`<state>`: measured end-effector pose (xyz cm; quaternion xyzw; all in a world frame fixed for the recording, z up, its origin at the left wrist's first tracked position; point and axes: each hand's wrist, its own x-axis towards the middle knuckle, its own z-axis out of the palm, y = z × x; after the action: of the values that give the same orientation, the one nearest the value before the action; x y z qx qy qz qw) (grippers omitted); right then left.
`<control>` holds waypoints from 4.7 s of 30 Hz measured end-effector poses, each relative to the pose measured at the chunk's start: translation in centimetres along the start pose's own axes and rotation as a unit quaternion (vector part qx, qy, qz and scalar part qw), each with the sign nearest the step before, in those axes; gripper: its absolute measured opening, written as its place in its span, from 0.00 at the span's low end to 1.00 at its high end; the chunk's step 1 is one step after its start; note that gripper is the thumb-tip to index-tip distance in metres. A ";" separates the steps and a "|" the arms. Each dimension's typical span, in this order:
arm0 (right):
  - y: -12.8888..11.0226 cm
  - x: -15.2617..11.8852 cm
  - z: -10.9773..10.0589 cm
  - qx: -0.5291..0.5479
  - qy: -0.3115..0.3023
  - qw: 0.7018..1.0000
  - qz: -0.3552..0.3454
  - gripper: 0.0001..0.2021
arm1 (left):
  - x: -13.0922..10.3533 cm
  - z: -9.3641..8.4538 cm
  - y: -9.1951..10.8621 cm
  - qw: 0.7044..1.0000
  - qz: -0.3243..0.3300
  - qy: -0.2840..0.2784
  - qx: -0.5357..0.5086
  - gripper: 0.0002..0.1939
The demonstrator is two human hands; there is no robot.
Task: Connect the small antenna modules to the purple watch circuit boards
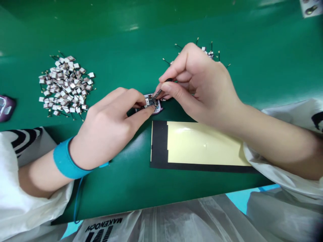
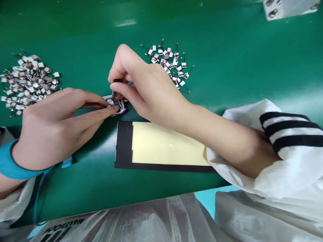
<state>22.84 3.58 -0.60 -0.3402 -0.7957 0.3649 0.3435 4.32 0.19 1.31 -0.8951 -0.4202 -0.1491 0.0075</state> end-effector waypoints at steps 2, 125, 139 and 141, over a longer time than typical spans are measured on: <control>0.0 0.0 0.0 -0.003 0.001 1.000 0.002 0.02 | 0.0 0.0 0.0 1.000 -0.018 -0.007 -0.010 0.09; -0.9 -0.8 0.6 -0.157 0.087 0.974 -0.142 0.07 | 0.2 0.2 -0.4 0.993 -0.063 -0.048 -0.085 0.09; -0.8 -0.6 0.9 -0.173 0.063 0.972 -0.144 0.09 | 0.3 0.3 -0.4 0.993 -0.069 -0.050 -0.078 0.09; -0.8 -0.6 1.0 -0.164 0.060 0.976 -0.134 0.09 | 0.2 0.3 -0.5 0.995 -0.050 -0.047 -0.065 0.11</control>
<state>22.13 2.36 -0.67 -0.3031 -0.8611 0.1594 0.3758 4.15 0.69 1.00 -0.8775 -0.4538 -0.1339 -0.0785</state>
